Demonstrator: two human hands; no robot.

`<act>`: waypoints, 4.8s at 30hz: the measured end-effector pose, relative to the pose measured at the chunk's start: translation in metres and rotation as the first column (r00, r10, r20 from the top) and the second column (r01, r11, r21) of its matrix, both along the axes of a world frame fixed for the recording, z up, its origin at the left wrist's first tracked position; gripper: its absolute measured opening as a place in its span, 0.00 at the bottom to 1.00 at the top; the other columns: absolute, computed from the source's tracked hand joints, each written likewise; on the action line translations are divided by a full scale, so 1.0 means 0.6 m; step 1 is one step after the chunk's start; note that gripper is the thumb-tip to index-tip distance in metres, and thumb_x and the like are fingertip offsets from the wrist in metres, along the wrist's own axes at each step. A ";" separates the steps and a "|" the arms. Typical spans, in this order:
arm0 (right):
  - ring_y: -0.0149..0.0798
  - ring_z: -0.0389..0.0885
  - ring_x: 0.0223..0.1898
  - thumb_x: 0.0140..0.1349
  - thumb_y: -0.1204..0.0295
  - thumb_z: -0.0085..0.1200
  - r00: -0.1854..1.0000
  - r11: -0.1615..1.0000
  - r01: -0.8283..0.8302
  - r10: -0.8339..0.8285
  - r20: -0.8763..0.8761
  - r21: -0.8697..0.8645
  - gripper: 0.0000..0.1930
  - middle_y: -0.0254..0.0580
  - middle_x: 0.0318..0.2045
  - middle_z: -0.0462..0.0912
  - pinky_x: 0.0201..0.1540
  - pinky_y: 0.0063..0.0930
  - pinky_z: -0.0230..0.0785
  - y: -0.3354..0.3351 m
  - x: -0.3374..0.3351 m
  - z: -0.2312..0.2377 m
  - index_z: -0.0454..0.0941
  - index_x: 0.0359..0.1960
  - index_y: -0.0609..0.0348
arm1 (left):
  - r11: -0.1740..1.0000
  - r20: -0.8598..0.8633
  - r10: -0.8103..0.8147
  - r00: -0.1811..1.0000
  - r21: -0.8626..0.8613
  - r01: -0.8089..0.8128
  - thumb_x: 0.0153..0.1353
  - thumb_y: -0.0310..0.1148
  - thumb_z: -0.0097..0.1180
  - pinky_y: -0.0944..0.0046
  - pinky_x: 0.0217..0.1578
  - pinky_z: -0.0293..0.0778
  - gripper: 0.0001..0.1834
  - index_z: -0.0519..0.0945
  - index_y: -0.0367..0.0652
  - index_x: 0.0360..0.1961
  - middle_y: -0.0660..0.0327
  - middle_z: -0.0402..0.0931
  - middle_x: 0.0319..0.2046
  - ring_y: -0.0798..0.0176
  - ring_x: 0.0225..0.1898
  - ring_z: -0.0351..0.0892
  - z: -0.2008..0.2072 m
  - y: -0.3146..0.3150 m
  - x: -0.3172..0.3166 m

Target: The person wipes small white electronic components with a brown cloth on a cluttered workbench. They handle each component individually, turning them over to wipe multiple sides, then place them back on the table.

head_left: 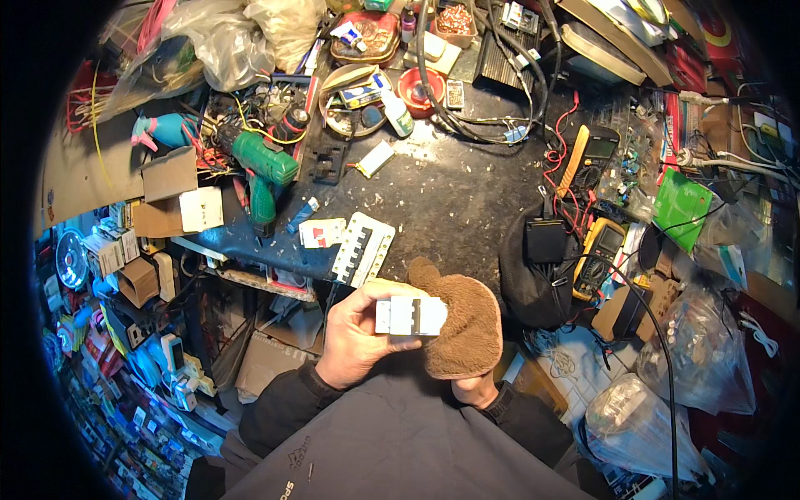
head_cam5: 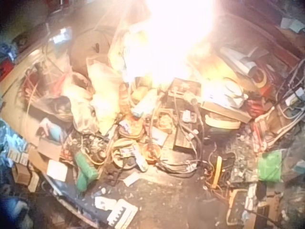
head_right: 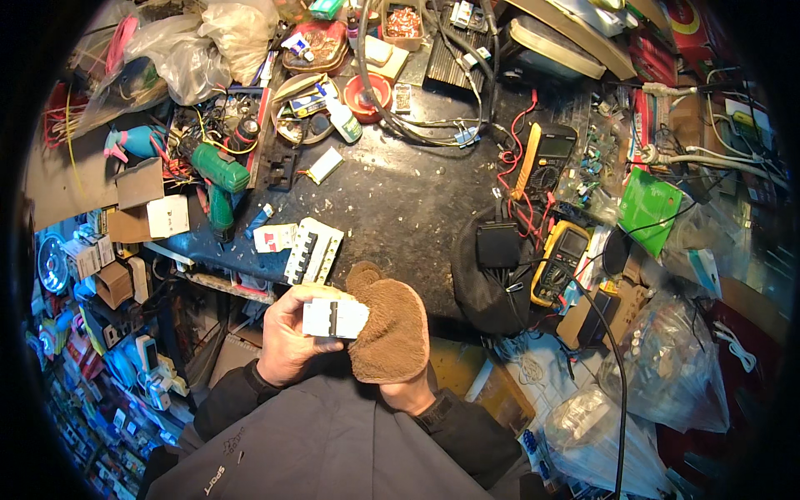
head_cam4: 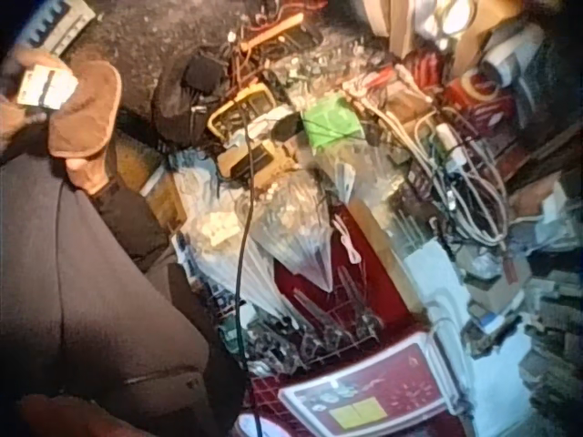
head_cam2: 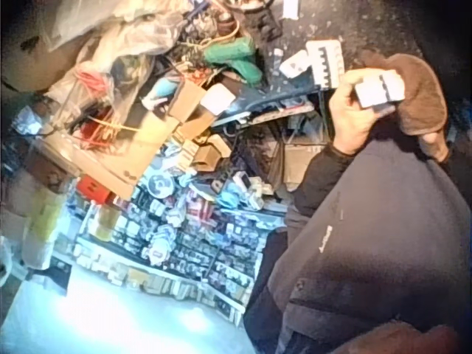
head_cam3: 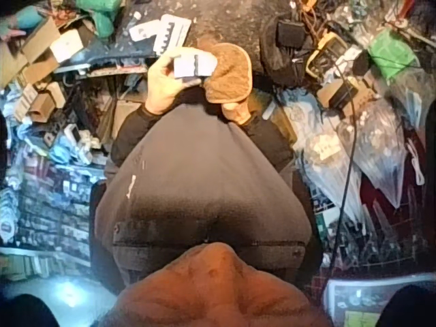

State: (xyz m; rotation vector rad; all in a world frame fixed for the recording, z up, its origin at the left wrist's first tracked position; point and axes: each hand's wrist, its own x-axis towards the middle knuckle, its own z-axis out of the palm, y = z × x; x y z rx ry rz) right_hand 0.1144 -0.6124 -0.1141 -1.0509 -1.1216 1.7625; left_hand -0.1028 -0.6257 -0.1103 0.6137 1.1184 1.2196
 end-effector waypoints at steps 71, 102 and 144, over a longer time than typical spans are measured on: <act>0.27 0.84 0.61 0.71 0.78 0.72 0.983 0.869 -0.153 0.181 0.013 -0.471 0.26 0.43 0.61 0.88 0.62 0.27 0.80 0.119 -0.040 0.077 0.79 0.69 0.69 | 0.911 0.604 0.248 0.757 -0.411 0.030 0.81 0.47 0.66 0.51 0.72 0.78 0.36 0.75 0.26 0.75 0.48 0.84 0.67 0.54 0.68 0.85 -0.025 -0.020 -0.011; 0.33 0.87 0.63 0.77 0.78 0.67 0.970 0.793 -0.225 0.237 -0.054 -0.567 0.24 0.45 0.66 0.88 0.69 0.30 0.79 0.104 0.007 0.039 0.80 0.72 0.71 | 0.893 0.528 0.310 0.791 -0.447 -0.052 0.78 0.56 0.66 0.54 0.49 0.90 0.43 0.74 0.24 0.74 0.48 0.86 0.53 0.51 0.48 0.91 -0.030 -0.038 -0.014; 0.29 0.88 0.53 0.76 0.83 0.55 0.991 0.913 0.036 0.019 0.129 -0.407 0.17 0.41 0.54 0.88 0.57 0.28 0.84 0.082 -0.033 0.040 0.80 0.64 0.69 | 0.916 0.288 0.076 0.955 -0.398 0.047 0.70 0.30 0.78 0.56 0.69 0.80 0.34 0.78 0.30 0.72 0.53 0.87 0.63 0.61 0.64 0.86 0.018 -0.006 -0.005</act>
